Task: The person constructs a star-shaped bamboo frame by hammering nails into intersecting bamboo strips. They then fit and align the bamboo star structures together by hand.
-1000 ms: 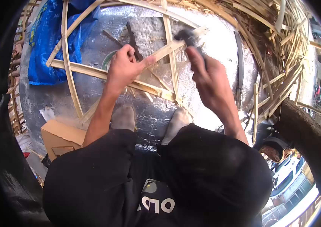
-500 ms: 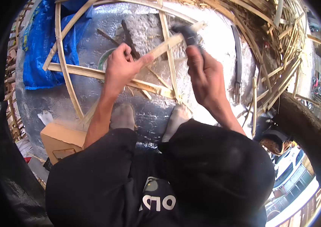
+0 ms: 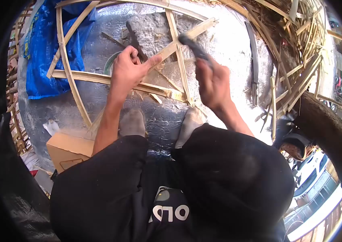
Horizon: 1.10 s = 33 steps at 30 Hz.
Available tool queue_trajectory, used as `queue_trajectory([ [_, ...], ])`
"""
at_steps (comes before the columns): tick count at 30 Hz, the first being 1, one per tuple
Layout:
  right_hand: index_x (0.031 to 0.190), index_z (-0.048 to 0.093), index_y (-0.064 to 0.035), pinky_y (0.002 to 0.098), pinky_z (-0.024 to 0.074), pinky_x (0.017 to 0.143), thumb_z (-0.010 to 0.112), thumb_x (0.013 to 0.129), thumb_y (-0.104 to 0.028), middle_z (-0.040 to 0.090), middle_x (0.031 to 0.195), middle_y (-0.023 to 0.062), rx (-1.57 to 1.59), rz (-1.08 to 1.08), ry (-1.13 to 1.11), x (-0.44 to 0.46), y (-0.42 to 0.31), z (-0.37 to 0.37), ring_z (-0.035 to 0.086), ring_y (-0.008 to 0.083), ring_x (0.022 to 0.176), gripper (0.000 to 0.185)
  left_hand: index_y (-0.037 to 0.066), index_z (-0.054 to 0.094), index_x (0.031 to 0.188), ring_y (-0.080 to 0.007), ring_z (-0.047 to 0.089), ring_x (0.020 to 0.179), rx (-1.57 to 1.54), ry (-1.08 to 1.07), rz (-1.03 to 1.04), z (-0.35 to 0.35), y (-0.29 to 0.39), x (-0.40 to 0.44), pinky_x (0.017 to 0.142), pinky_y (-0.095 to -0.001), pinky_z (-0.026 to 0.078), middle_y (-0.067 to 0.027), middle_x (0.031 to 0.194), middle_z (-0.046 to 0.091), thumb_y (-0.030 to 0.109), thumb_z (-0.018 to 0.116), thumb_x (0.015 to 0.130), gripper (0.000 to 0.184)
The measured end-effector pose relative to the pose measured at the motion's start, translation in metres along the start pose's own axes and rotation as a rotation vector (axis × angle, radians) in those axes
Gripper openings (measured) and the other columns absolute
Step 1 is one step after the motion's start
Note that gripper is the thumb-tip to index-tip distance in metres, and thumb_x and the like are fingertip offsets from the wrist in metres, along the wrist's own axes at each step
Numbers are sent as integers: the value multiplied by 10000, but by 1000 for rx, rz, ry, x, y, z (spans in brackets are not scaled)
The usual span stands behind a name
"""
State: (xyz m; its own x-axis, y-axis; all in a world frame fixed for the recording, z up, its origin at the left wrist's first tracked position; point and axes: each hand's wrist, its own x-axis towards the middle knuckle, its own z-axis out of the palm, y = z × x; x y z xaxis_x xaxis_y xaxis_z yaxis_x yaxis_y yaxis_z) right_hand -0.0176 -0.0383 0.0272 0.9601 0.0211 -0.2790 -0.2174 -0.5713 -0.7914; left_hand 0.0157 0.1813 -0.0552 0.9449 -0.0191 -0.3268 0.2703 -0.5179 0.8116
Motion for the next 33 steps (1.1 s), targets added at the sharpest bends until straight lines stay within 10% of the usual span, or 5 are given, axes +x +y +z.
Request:
queue_trajectory([
  [9, 678, 475, -100, 234, 294, 403, 417, 999, -656, 407, 539, -48, 218, 177, 154, -2, 16, -6, 376, 50, 449, 645, 64, 449, 766, -140, 449, 489, 69, 128, 287, 15, 0, -8, 474, -352, 388, -17, 558, 417, 422, 806, 845, 512],
  [19, 770, 552, -27, 256, 333, 504, 441, 1040, -556, 444, 629, -24, 331, 273, 178, -32, 43, -23, 406, 69, 565, 605, 74, 543, 922, -192, 481, 426, 147, 14, 425, 2, -9, -58, 453, -337, 401, -26, 518, 419, 321, 862, 785, 426],
  [22, 735, 529, -18, 288, 344, 538, 477, 1024, -571, 449, 629, -13, 196, 266, 187, -21, 41, -22, 399, 86, 604, 626, 27, 572, 1183, -282, 649, 1007, 344, 127, 561, -17, 16, -48, 834, -432, 501, -151, 1040, 643, 463, 874, 723, 703],
  [24, 735, 529, -2, 303, 351, 560, 496, 1018, -571, 447, 631, 1, 123, 270, 173, -19, 38, -21, 405, 96, 631, 636, -8, 476, 1396, -352, 435, 1366, 509, 181, 621, -25, 45, -27, 1095, -493, 367, -235, 1453, 451, 674, 800, 689, 1035],
  [33, 814, 584, 32, 422, 361, 514, 551, 1013, -494, 502, 528, 163, -298, 15, 90, 11, -4, -29, 421, 259, 475, 564, 58, 309, 1554, -221, 211, 1523, 711, 51, 706, 5, 31, 60, 1252, -543, 97, -82, 1612, 321, 953, 614, 530, 1394],
])
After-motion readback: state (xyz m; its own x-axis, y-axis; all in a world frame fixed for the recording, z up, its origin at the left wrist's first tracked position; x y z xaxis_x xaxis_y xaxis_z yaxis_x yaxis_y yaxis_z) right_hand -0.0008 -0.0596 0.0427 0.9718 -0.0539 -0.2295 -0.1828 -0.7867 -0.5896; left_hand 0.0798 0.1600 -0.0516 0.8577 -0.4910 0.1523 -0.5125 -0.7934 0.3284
